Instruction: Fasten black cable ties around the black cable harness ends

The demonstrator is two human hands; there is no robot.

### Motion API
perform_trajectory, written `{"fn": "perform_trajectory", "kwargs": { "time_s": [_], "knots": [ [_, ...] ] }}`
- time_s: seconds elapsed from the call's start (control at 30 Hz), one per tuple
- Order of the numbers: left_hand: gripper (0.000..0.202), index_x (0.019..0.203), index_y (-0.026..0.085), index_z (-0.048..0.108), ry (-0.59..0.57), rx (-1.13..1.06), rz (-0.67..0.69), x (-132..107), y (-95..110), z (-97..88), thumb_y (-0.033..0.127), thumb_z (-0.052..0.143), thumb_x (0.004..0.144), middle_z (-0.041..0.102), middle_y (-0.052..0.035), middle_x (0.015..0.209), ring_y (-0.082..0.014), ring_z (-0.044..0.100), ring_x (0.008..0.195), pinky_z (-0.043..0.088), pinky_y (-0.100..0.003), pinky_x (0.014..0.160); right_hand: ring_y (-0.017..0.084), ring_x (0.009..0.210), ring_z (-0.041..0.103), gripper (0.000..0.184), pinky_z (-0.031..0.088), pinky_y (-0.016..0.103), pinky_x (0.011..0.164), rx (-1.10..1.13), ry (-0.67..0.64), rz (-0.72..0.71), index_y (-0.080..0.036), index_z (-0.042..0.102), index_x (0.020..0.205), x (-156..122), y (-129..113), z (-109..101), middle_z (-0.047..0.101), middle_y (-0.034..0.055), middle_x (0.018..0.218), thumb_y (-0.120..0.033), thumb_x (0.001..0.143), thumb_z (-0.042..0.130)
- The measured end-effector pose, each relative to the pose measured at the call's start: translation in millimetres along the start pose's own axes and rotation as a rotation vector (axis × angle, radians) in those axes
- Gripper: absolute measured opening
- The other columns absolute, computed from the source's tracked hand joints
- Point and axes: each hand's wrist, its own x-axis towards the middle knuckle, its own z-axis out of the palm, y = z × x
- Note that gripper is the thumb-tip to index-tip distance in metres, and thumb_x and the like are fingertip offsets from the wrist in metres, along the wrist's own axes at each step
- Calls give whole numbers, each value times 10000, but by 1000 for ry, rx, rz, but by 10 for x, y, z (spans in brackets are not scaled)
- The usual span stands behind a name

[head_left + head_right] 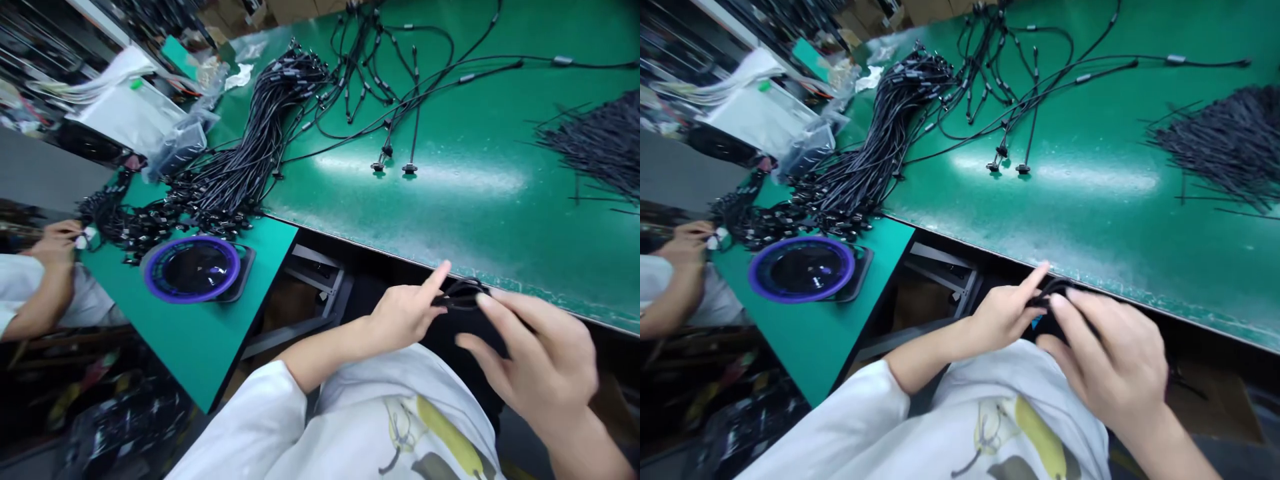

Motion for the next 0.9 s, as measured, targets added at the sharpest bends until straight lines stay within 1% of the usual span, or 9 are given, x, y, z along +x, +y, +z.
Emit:
{"fn": "perform_trajectory", "kwargs": {
  "time_s": [0.13,0.23,0.33,0.43,0.57,0.67,0.73,0.8,0.9],
  "knots": [
    [416,1336,131,546,-44,16,154,78,7,-113,327,506,971,654,-137,1246,-263,615,1142,451,-378,1026,211,699,562,356,398,355,669,-238,-267,-159,-123,644,1019,56,274,10,613,71,767,-439,1019,481],
    [520,1366,186,512,90,-199,126,101,1,-235,372,649,900,567,-106,1378,-249,539,1249,418,-356,1078,183,619,504,315,336,329,596,-337,-201,-47,-170,618,870,-54,449,-14,545,17,649,-458,982,558],
    [555,1433,187,422,34,-482,-25,111,-10,-267,378,587,939,606,-121,1294,-224,629,1097,489,-342,972,173,656,536,249,351,309,606,-297,-89,67,-181,625,945,-152,487,-41,615,12,725,-425,922,669],
    [564,1463,138,363,0,-644,-61,161,-8,-201,400,494,981,665,-122,1125,-206,663,974,511,-321,898,194,743,583,229,433,328,768,-232,-139,95,-173,623,1024,-158,428,37,659,33,833,-378,931,666],
    [457,1360,149,522,81,-417,71,274,-10,-82,410,484,987,623,-119,1206,-221,604,1079,462,-339,995,240,857,602,189,404,477,1016,-71,-235,115,-124,579,1114,-115,321,272,656,91,928,-259,1011,498],
    [454,1368,152,518,109,-312,175,297,-15,15,403,480,992,593,-133,1260,-239,547,1182,417,-359,1062,273,1018,591,294,460,455,977,61,-140,226,-82,474,1280,-114,229,409,626,167,1123,-186,1019,386],
    [532,1470,182,385,148,-332,162,262,-24,72,410,473,997,562,-136,1311,-231,552,1188,432,-364,1052,281,1079,577,327,490,446,940,114,-98,307,-101,424,1326,-125,157,448,592,179,1200,-168,1015,354],
    [616,1528,221,264,249,-304,185,209,-37,105,470,450,996,484,-143,1406,-243,512,1254,414,-387,1076,263,1030,594,328,523,413,877,151,-87,362,-119,404,1331,-140,82,452,592,165,1152,-171,1018,326],
    [604,1530,256,285,371,-146,308,152,-43,91,547,349,1004,351,-130,1527,-272,367,1393,304,-426,1156,232,863,617,341,550,365,740,151,-161,357,-131,374,1352,-174,-25,416,596,130,1055,-211,1034,279]
  ]
}}
